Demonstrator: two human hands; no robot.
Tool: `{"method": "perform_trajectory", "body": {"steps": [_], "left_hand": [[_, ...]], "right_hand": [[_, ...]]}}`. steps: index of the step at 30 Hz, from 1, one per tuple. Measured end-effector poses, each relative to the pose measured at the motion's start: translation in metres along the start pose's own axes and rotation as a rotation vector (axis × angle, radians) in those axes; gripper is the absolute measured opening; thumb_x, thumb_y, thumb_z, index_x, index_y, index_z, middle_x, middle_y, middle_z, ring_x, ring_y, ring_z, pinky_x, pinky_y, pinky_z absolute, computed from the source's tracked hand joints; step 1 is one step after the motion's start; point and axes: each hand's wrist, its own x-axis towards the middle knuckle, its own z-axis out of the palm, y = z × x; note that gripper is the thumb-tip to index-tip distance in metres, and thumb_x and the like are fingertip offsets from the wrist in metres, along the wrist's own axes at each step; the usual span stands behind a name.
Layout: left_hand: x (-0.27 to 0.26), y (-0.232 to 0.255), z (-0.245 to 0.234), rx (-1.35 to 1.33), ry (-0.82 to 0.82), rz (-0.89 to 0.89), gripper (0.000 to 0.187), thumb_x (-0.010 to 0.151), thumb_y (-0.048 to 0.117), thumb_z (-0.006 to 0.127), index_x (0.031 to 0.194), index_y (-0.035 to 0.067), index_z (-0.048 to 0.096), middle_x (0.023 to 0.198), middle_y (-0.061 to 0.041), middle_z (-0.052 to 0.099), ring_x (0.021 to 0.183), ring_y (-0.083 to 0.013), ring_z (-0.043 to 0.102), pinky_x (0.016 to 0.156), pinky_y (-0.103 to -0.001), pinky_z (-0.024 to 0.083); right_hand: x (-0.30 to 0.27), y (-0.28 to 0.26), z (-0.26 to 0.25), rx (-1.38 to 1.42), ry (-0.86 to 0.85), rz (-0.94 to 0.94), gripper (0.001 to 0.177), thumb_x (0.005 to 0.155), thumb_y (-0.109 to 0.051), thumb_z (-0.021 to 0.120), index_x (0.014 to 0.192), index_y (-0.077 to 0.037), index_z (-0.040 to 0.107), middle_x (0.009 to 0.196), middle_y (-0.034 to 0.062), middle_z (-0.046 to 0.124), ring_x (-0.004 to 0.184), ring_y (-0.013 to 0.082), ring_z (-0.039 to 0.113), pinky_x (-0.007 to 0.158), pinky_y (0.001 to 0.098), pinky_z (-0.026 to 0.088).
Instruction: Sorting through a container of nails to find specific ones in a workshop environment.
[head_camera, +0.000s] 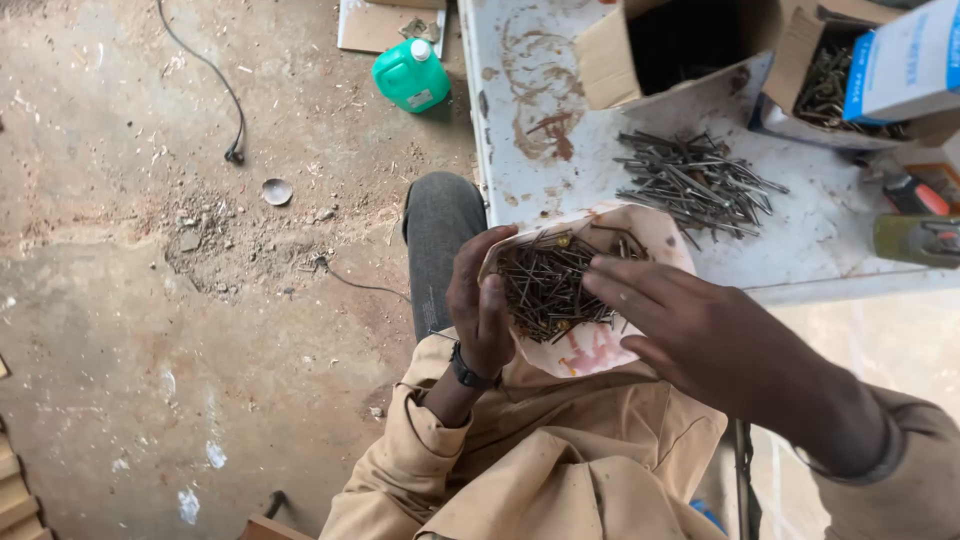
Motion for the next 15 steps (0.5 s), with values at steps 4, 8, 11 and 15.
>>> {"method": "perform_trajectory", "body": {"steps": [4, 8, 11, 15], "left_hand": [[-0.005, -0.005, -0.001, -0.03, 0.01, -0.025, 0.042, 0.112, 0.034, 0.037, 0.132, 0.005, 0.06, 0.129, -0.013, 0.064, 0.125, -0.0273, 0.061, 0.11, -0.041, 0.051], [-0.008, -0.01, 0.0, 0.033, 0.023, -0.031, 0.042, 0.111, 0.037, 0.038, 0.132, 0.01, 0.062, 0.13, -0.011, 0.065, 0.125, -0.026, 0.062, 0.107, -0.042, 0.053], [-0.007, -0.009, -0.001, 0.071, 0.013, -0.028, 0.044, 0.112, 0.04, 0.036, 0.132, 0.011, 0.062, 0.13, -0.009, 0.066, 0.124, -0.0259, 0.062, 0.107, -0.042, 0.051], [-0.006, -0.009, 0.001, 0.024, 0.02, -0.027, 0.045, 0.113, 0.042, 0.036, 0.132, 0.011, 0.062, 0.13, -0.01, 0.065, 0.125, -0.0256, 0.062, 0.108, -0.041, 0.054]], "right_hand": [[0.012, 0.011, 0.035, -0.148, -0.078, 0.176, 0.085, 0.084, -0.021, 0.065, 0.159, 0.003, 0.031, 0.152, 0.0224, 0.047, 0.14, 0.039, 0.044, 0.096, 0.0425, 0.054], [0.017, 0.019, 0.058, -0.285, -0.16, 0.208, 0.09, 0.074, -0.037, 0.077, 0.151, -0.005, 0.044, 0.143, 0.0096, 0.056, 0.113, 0.0298, 0.06, 0.078, 0.0399, 0.06], [0.016, 0.021, 0.062, -0.341, -0.119, 0.174, 0.048, 0.083, -0.036, 0.072, 0.122, -0.01, 0.06, 0.109, 0.0087, 0.066, 0.092, 0.0281, 0.062, 0.074, 0.0398, 0.057], [0.015, 0.022, 0.058, -0.352, -0.017, 0.101, 0.022, 0.09, -0.03, 0.07, 0.102, -0.013, 0.067, 0.087, 0.0057, 0.065, 0.073, 0.0248, 0.058, 0.063, 0.0379, 0.052]]}}
